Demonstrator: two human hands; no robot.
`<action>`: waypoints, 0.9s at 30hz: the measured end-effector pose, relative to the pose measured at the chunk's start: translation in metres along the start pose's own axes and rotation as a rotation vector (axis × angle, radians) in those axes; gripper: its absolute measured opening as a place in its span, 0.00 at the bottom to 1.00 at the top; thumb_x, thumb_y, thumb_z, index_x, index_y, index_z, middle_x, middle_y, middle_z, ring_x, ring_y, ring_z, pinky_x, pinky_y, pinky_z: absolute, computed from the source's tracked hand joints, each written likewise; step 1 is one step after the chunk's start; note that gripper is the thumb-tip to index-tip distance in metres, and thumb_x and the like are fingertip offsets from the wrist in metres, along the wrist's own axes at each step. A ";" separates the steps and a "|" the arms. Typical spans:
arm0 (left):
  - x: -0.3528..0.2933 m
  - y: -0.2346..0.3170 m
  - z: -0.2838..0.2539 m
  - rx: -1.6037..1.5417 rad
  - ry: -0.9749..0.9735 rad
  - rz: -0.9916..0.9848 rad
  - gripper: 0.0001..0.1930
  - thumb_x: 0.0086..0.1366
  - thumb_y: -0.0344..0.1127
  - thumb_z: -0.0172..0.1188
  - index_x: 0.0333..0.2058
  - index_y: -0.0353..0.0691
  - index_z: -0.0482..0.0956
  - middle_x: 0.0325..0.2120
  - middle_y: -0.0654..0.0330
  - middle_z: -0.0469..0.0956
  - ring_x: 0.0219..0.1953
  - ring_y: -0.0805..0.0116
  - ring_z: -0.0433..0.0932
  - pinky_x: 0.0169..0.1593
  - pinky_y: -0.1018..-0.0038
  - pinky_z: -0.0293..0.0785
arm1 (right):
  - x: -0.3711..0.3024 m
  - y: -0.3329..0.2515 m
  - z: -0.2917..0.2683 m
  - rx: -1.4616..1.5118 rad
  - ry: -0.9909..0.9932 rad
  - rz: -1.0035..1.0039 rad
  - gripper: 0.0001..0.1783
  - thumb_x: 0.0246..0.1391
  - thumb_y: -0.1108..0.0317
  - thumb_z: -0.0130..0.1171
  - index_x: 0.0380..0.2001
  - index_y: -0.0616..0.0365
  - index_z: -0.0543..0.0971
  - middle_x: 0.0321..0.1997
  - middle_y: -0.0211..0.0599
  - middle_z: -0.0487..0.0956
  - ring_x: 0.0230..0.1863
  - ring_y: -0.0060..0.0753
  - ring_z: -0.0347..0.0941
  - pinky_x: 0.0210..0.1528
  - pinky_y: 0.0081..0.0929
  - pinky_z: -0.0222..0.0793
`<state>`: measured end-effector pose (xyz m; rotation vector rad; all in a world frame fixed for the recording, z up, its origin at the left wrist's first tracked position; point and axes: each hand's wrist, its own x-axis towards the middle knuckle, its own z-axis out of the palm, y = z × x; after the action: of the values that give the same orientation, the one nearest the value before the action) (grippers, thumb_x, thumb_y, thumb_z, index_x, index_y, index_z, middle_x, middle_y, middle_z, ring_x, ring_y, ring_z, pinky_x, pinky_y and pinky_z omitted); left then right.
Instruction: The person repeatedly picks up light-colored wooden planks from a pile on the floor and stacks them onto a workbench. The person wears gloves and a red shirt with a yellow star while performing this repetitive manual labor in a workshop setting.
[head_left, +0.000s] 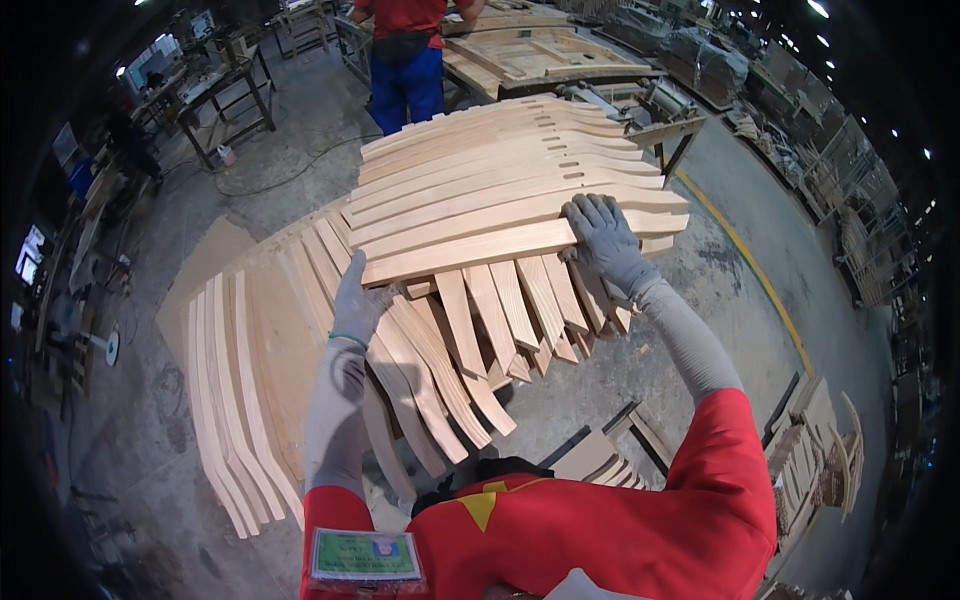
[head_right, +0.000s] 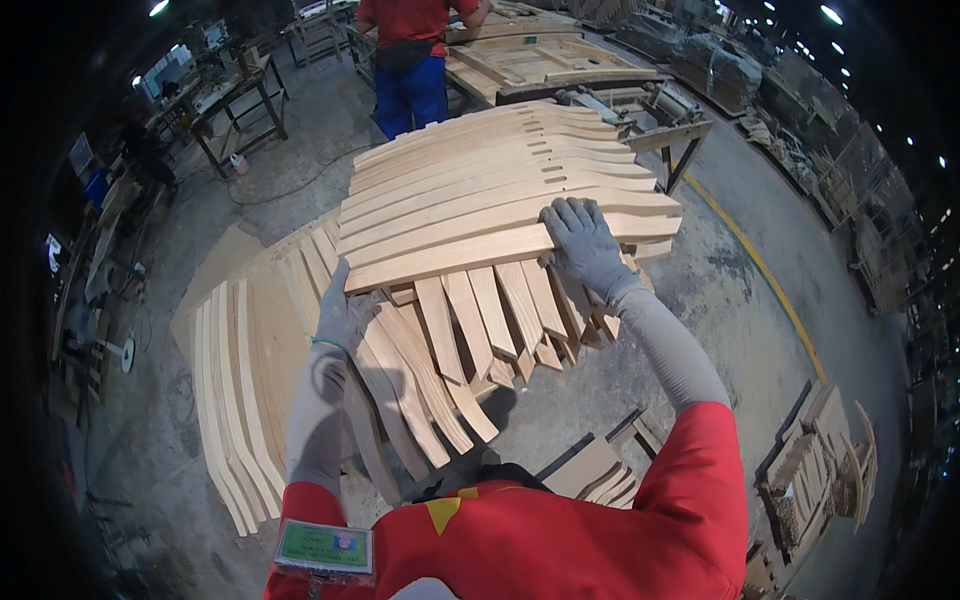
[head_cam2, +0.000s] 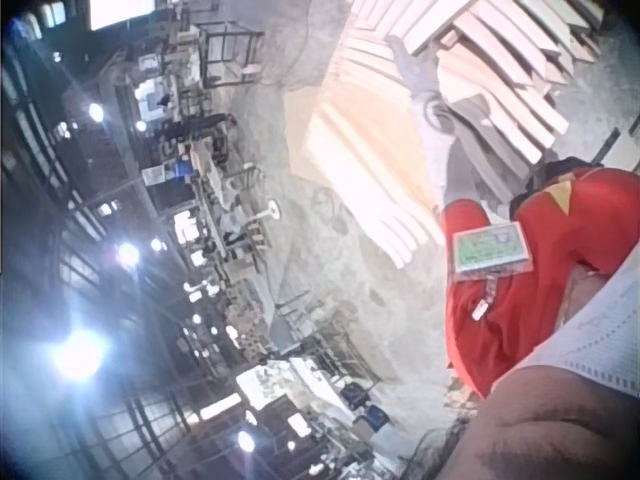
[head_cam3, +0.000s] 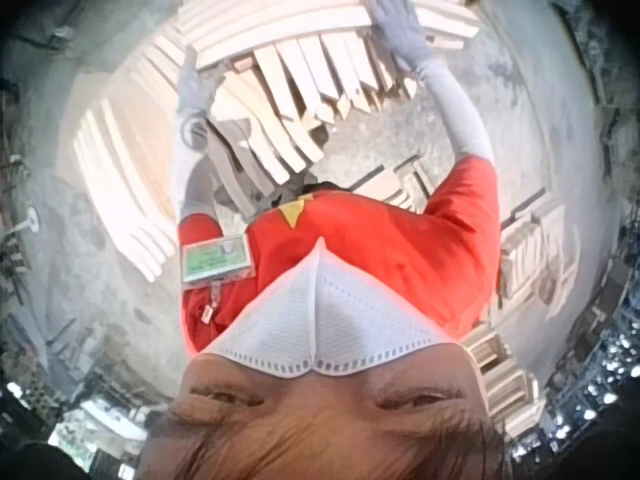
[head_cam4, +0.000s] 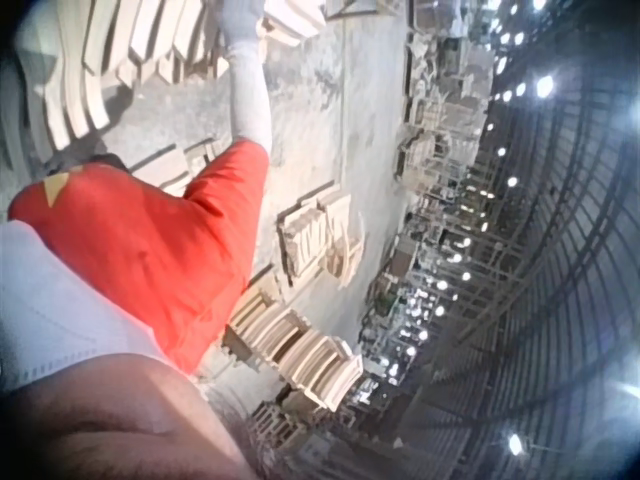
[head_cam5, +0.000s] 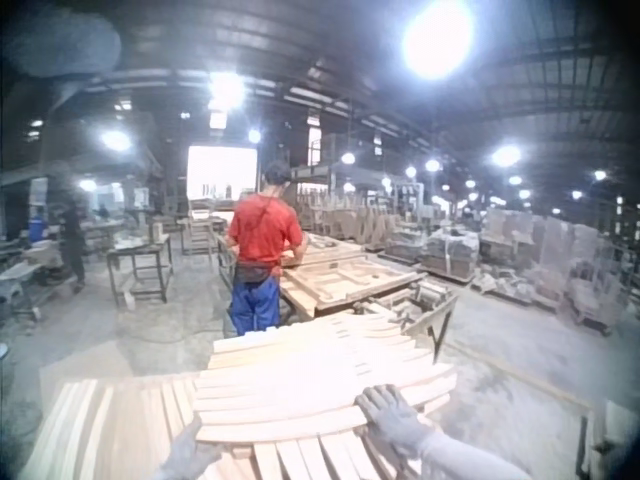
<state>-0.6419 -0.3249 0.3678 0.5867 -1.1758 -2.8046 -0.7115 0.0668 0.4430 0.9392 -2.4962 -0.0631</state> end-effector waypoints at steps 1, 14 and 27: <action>0.001 -0.007 0.002 -0.057 -0.006 -0.008 0.30 0.59 0.48 0.61 0.56 0.44 0.62 0.47 0.54 0.71 0.36 0.56 0.77 0.33 0.69 0.79 | -0.002 0.003 0.000 -0.015 -0.007 -0.003 0.43 0.45 0.41 0.55 0.59 0.57 0.62 0.59 0.48 0.65 0.61 0.49 0.58 0.65 0.47 0.48; 0.006 -0.008 -0.017 0.258 -0.219 0.229 0.25 0.66 0.39 0.53 0.57 0.36 0.58 0.49 0.51 0.67 0.45 0.58 0.73 0.39 0.69 0.79 | -0.016 0.023 0.003 0.044 0.100 0.239 0.44 0.35 0.27 0.54 0.54 0.41 0.72 0.58 0.37 0.68 0.63 0.54 0.55 0.63 0.57 0.38; 0.017 -0.019 -0.014 0.812 -0.070 0.474 0.31 0.53 0.25 0.66 0.55 0.28 0.62 0.47 0.49 0.70 0.48 0.62 0.71 0.47 0.71 0.76 | 0.000 0.052 0.011 0.193 -0.024 0.248 0.42 0.30 0.33 0.62 0.53 0.37 0.73 0.60 0.34 0.68 0.66 0.49 0.52 0.66 0.57 0.32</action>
<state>-0.6512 -0.3239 0.3403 0.1742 -2.1269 -1.9058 -0.7482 0.1059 0.4436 0.6965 -2.6566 0.2512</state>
